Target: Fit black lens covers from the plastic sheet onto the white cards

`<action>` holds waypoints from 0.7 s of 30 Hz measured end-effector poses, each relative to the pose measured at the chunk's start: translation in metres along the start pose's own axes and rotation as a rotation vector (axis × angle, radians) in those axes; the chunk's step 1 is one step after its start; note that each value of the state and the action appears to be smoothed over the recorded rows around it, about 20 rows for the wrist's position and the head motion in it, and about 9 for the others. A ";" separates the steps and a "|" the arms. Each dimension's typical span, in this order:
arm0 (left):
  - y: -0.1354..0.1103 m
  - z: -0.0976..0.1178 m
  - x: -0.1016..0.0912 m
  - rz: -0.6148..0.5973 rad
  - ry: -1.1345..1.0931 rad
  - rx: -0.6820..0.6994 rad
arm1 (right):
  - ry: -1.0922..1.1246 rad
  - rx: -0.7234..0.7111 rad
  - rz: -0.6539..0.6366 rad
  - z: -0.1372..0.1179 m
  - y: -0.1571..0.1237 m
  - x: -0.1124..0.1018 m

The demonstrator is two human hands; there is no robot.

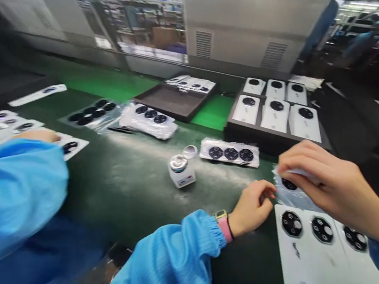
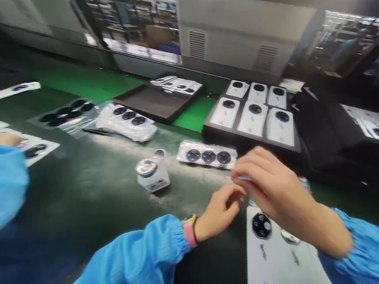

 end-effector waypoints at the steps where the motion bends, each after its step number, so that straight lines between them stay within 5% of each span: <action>1: -0.001 0.006 0.001 -0.005 0.015 0.056 | -0.004 0.073 0.004 0.009 -0.026 -0.011; 4: -0.012 0.031 0.020 -0.095 0.067 0.280 | -0.036 0.281 0.002 0.032 -0.105 -0.024; 9: -0.064 0.076 0.097 -0.349 0.401 0.828 | -0.101 0.440 0.047 0.046 -0.189 -0.010; 14: -0.071 0.080 0.135 -0.207 0.672 0.817 | -0.125 0.435 0.068 0.043 -0.212 0.005; 21: -0.065 0.060 0.157 -0.383 0.802 0.773 | -0.221 0.428 -0.046 0.049 -0.221 0.019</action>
Point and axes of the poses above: each hand's wrist, its own y-axis towards the middle knuckle, its own x-axis out of the palm, z = x × y, the point moved 8 cm from there along y, towards the middle knuckle, and after that the axes turned 1 degree about -z, right-handed, at the moved point
